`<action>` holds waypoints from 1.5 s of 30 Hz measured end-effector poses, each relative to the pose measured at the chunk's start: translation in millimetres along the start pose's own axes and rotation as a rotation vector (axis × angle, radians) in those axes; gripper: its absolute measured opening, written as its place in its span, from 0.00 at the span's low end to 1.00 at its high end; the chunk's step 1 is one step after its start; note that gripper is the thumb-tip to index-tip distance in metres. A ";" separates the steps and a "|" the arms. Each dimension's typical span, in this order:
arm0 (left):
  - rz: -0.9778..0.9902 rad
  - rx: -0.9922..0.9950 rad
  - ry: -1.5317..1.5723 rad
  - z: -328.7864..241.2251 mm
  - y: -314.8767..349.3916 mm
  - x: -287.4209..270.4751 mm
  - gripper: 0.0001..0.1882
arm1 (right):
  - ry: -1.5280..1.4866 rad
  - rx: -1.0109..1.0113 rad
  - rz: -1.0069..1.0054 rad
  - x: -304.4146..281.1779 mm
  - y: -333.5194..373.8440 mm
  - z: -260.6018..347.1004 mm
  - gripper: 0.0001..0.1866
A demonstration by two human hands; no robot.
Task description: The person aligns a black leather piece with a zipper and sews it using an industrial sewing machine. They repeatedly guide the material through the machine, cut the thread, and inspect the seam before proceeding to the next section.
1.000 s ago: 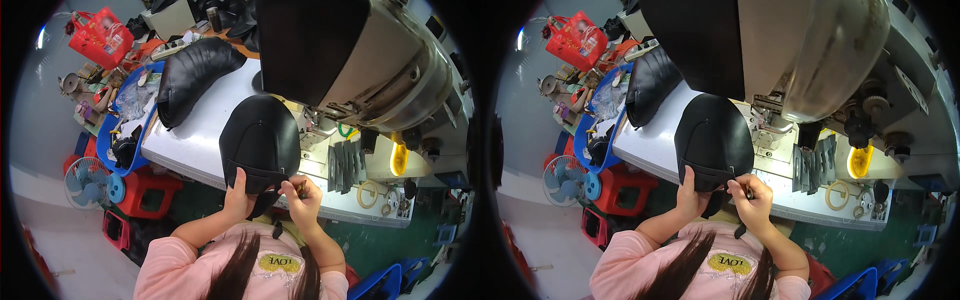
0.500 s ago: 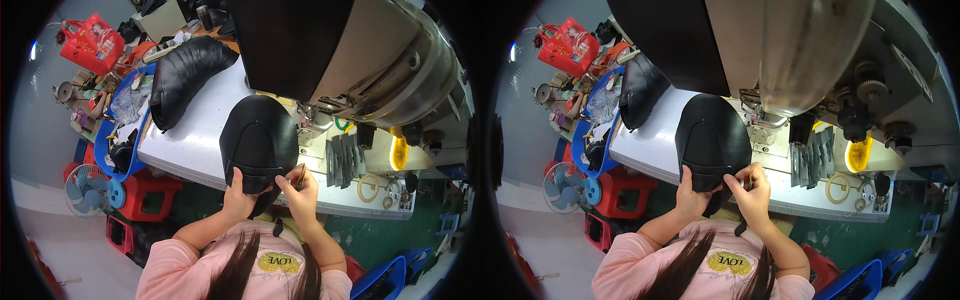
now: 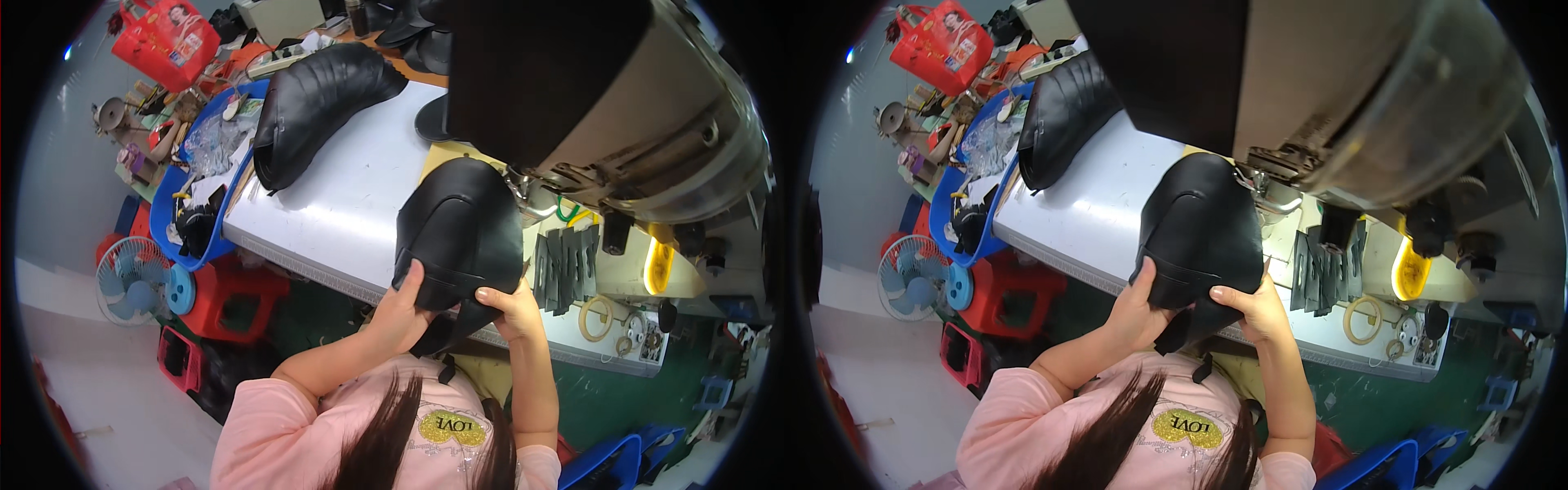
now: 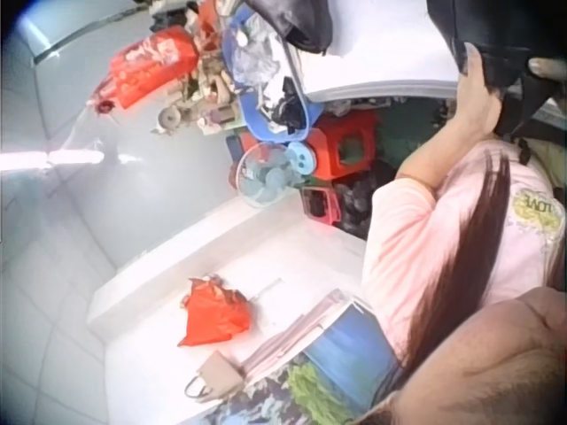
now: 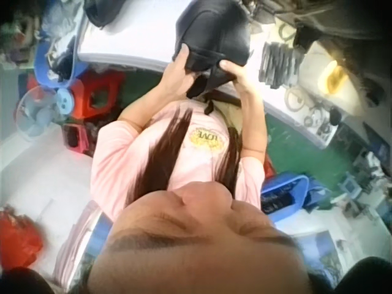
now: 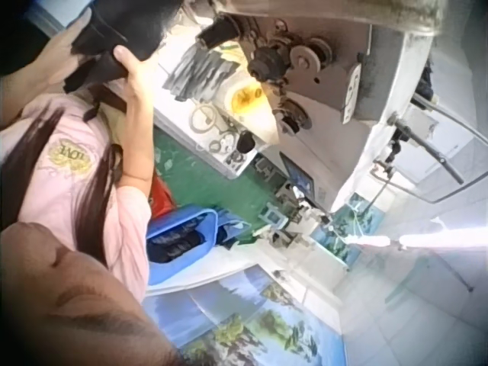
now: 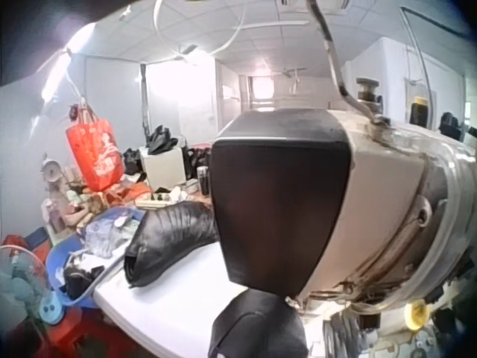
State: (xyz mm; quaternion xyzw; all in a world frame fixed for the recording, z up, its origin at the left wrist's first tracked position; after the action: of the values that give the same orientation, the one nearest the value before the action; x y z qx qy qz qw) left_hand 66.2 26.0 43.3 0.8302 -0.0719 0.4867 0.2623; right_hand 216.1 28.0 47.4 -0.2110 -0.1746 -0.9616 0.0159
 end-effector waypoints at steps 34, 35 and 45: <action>0.889 1.428 -1.784 -15.2 -1.9 42.4 0.13 | 0.205 -0.052 0.013 -5.8 2.7 22.9 0.22; 0.900 1.441 -1.779 -15.7 -1.9 41.5 0.13 | 0.196 -0.053 0.026 -5.5 2.3 22.8 0.22; 0.863 1.429 -1.610 -29.6 -1.0 40.7 0.11 | 0.104 0.018 0.036 -7.5 2.7 19.7 0.15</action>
State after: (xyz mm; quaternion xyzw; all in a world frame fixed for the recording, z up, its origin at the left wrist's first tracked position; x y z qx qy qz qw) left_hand 64.8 47.4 88.9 0.7652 -0.2040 -0.2038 -0.5757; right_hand 231.1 31.9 62.0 -0.1637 -0.1785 -0.9692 0.0442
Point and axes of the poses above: each hand's wrist, its own y-axis away from the middle knuckle, its own x-axis out of the palm, z = x × y, the point moved 4 cm from there along -y, towards the middle knuckle, and after that the axes turned 8 degrees about y, right-handed, at the moved point
